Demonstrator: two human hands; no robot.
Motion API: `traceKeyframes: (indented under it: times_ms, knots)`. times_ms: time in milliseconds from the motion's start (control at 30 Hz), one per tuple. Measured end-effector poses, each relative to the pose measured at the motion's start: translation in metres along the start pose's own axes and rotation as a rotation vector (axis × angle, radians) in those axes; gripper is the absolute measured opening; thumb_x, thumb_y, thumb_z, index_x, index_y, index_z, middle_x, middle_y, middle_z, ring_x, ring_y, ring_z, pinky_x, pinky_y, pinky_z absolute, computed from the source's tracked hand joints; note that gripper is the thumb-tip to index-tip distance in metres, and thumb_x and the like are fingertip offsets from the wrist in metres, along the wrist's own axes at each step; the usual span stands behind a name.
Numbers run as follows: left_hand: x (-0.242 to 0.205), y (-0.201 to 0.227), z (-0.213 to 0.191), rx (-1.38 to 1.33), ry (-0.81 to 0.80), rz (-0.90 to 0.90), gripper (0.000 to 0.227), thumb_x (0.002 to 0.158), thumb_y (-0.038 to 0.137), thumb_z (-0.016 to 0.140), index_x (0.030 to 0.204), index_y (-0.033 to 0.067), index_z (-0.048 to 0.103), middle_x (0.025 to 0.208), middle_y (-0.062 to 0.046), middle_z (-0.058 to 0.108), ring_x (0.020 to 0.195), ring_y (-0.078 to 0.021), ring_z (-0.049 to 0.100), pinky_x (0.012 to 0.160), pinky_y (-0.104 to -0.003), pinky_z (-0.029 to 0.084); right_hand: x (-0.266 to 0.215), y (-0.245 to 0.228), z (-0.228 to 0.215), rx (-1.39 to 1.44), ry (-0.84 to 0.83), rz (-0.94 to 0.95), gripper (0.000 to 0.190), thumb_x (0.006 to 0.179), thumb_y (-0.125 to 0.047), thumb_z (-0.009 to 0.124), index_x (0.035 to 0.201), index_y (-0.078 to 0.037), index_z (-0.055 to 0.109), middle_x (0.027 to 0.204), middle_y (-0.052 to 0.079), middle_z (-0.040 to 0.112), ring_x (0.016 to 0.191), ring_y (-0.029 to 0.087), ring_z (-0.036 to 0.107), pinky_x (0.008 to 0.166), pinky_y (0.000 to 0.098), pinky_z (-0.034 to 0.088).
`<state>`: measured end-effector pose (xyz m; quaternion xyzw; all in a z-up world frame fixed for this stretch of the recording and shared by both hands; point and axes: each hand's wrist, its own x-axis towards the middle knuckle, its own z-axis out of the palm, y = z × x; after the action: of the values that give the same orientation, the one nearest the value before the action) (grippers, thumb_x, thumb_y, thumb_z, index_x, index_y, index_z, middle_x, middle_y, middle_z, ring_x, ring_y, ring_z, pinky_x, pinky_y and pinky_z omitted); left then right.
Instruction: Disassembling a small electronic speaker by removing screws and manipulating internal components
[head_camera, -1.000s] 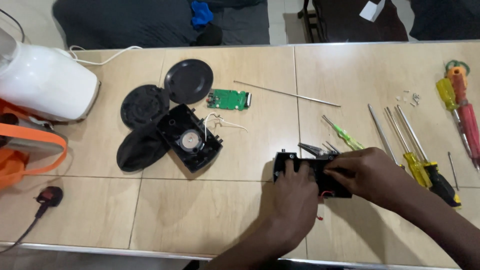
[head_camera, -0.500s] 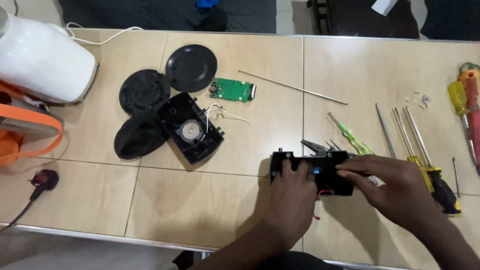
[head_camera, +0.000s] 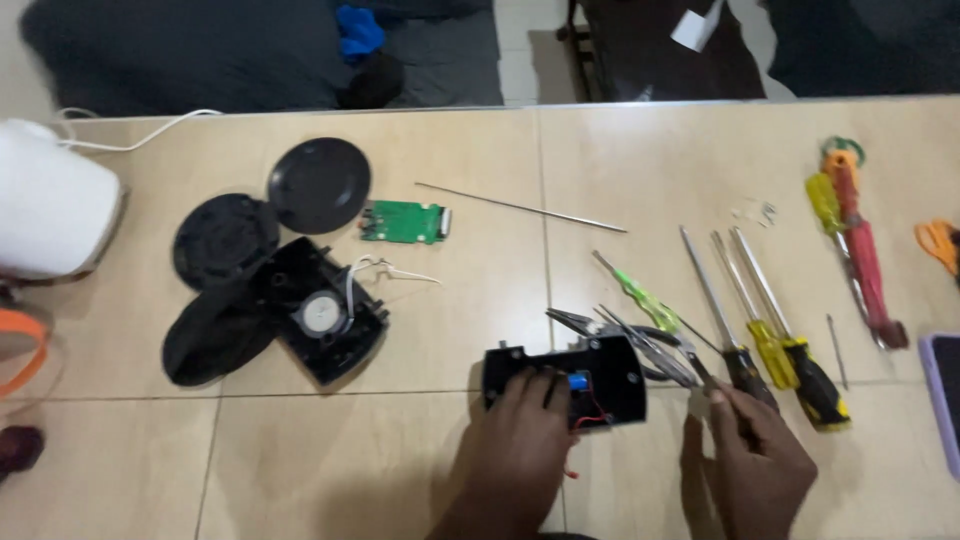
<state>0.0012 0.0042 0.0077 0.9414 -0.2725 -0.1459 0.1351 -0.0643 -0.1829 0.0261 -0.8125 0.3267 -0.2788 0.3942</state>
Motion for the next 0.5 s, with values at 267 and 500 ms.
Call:
traceKeyframes:
  times_ms: [267,500]
  knots:
    - [-0.027,-0.029,-0.013,-0.332,0.313,0.189,0.072,0.067,0.009,0.089,0.134,0.0039,0.064,0.136,-0.014,0.067,0.127,-0.0332,0.06,0.103,-0.045,0.05,-0.011,-0.017,0.006,-0.25,0.154,-0.006,0.023,0.099,-0.004,0.071,0.119,0.001,0.081,0.099,0.018,0.076,0.082,0.02,0.07,0.081,0.0324,0.054]
    - [-0.035,-0.041,-0.043,-0.418,0.591,0.269,0.037,0.085,0.017,0.082,0.12,0.0083,0.074,0.119,-0.008,0.075,0.11,-0.0301,0.07,0.098,-0.046,0.056,-0.018,0.019,0.018,-0.351,0.212,-0.153,0.021,0.099,-0.001,0.076,0.118,-0.002,0.083,0.104,0.013,0.077,0.084,0.023,0.071,0.085,0.0343,0.056]
